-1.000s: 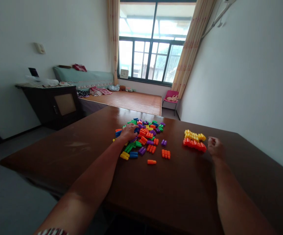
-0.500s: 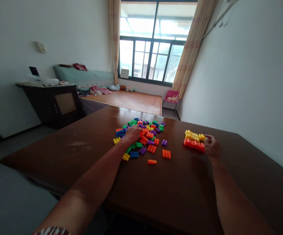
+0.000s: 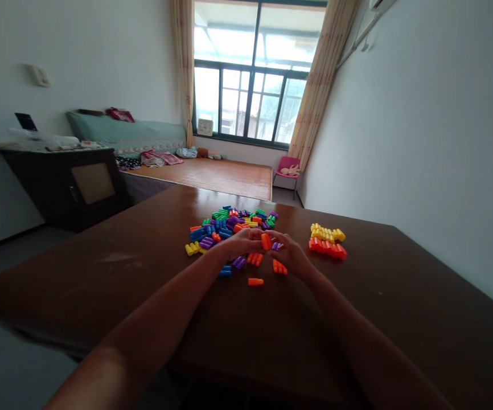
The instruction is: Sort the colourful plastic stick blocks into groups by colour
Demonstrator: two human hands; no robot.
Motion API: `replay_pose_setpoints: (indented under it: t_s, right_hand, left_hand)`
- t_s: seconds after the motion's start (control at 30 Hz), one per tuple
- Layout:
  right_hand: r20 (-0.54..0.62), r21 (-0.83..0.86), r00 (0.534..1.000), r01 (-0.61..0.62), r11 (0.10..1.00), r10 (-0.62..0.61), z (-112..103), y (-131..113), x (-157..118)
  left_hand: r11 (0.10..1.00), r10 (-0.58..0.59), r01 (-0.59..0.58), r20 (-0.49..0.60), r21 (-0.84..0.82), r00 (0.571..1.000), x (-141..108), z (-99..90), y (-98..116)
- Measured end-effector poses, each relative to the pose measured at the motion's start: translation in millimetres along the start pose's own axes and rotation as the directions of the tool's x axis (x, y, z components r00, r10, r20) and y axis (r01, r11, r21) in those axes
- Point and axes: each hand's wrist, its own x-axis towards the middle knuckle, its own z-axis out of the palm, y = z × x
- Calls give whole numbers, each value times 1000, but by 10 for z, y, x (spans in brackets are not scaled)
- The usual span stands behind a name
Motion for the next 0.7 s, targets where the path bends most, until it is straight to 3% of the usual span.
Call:
replay_pose_setpoints:
  t_s: [0.13, 0.2, 0.27, 0.33, 0.4, 0.43, 0.5, 0.53, 0.6, 0.7]
  right_hand:
    - [-6, 25, 999, -40, 999, 40, -23, 18, 26]
    - [-82, 15, 989, -122, 992, 123, -222, 101, 47]
    - [-242, 1, 946, -222, 975, 215, -553, 276, 19]
    - [-441, 6, 846, -330, 944, 299, -978, 555, -100]
    - [-599, 19, 707, -456, 890, 376, -1415, 907, -313]
    - [-659, -11, 636, -541, 841, 401, -1608, 1090, -441]
    - [-675, -95, 562, -709, 698, 479, -1892, 1418, -691]
    - [-652, -131, 550, -759, 638, 522, -1973, 1547, -794]
    - [-572, -198, 572, -792, 577, 588, -2022, 1709, -923]
    - [-464, -271, 650, -751, 601, 602, -1929, 1726, -934]
  left_hand:
    - [997, -79, 79, -1, 18, 997, -17, 21, 1]
    - [995, -83, 85, -47, 43, 995, -15, -11, 8]
    - [996, -65, 72, -107, 61, 992, -12, -54, 20]
    - [995, -50, 61, -143, 74, 988, -9, -97, 34]
    - [995, -42, 55, -155, 81, 987, -7, -130, 46]
    - [995, -40, 54, -159, 84, 986, -6, -142, 50]
    - [994, -33, 50, -172, 93, 985, -4, -161, 55]
    - [994, -32, 50, -179, 98, 983, -5, -168, 57]
    - [993, -31, 53, -190, 110, 981, -7, -181, 62]
    - [988, -29, 60, -210, 143, 977, -11, -202, 71]
